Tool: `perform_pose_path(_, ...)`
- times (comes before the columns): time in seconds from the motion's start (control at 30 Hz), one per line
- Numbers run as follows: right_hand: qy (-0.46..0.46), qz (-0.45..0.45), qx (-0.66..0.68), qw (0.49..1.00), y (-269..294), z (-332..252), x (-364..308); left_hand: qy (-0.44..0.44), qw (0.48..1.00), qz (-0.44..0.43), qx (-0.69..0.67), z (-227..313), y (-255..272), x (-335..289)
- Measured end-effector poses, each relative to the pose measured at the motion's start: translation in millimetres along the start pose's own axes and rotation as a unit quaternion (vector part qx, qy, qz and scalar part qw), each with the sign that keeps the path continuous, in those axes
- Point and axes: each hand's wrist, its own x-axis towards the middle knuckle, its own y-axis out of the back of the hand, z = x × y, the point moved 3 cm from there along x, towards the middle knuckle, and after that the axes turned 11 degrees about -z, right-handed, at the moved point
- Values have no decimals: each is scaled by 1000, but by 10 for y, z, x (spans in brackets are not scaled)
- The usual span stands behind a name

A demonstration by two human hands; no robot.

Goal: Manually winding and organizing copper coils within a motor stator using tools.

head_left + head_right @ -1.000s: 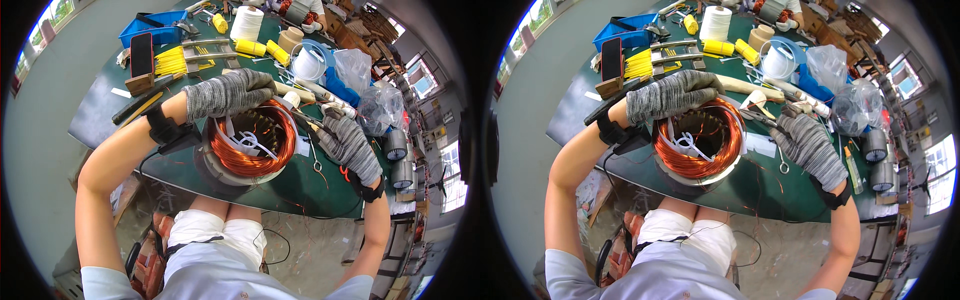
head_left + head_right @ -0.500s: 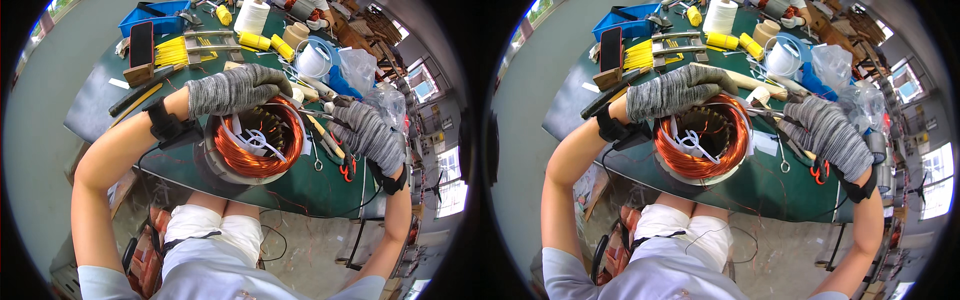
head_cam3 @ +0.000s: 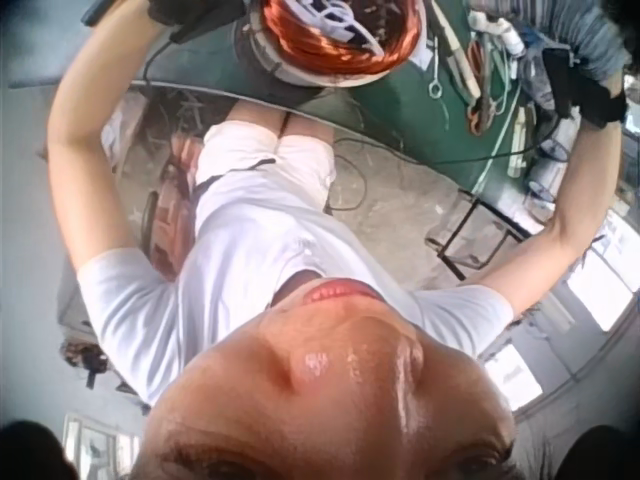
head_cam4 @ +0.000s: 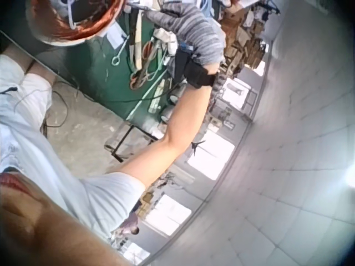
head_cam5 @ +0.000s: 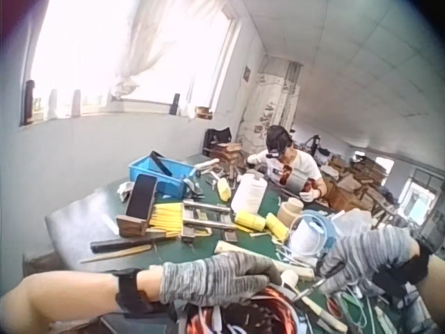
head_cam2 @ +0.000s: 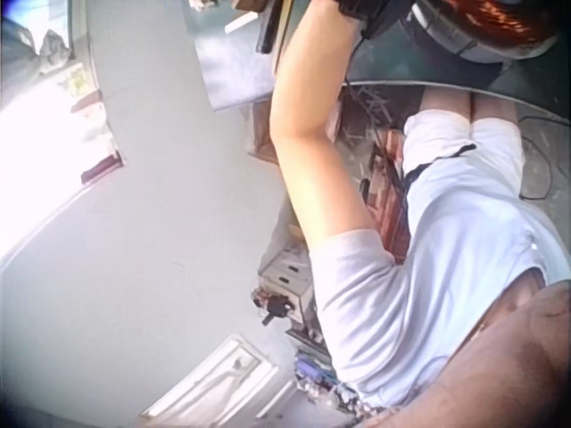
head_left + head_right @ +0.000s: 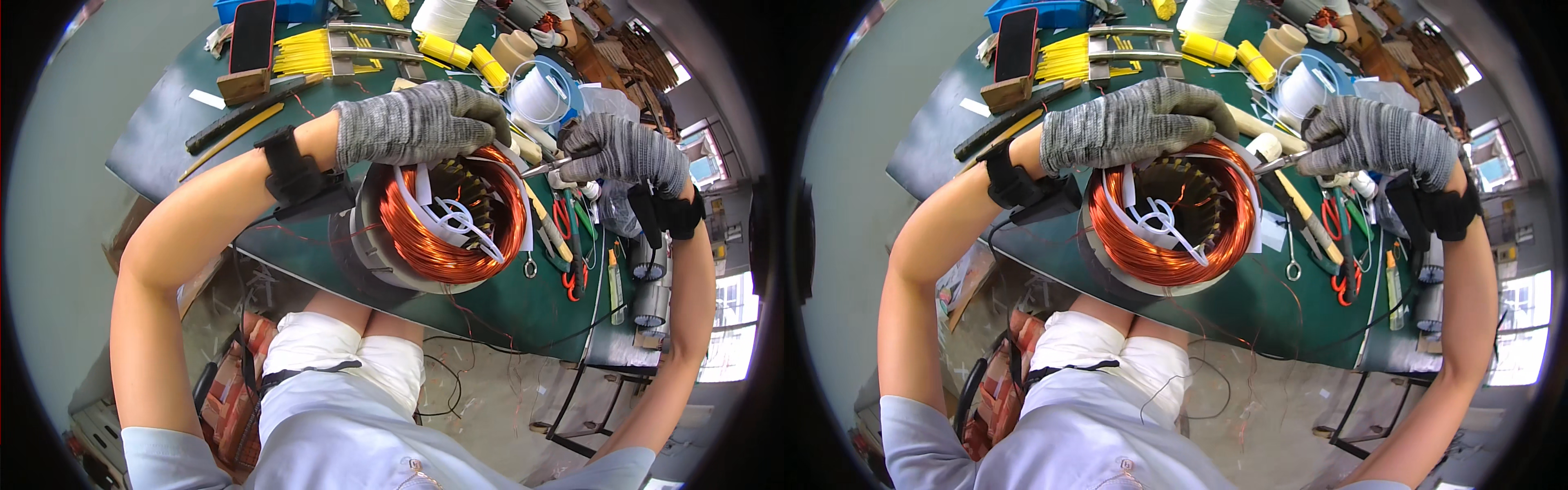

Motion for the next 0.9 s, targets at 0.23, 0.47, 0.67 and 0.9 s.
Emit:
perform_pose_path(0.23, -122, -148, 139, 971, -33, 249, 102, -45, 999, 12, -7, -55, -6, 24)
perform_pose_path(0.47, 0, -117, 24, 993, -214, 411, 111, -6, 997, 3, 82, -52, -30, 65)
perform_pose_path(0.67, -77, 24, 172, 982, -434, 182, -87, 43, 999, -7, 29, -75, -20, 65)
perform_pose_path(0.9, -140, 337, 2, 931, -891, 25, -604, 75, 983, 121, 120, 27, -108, -139)
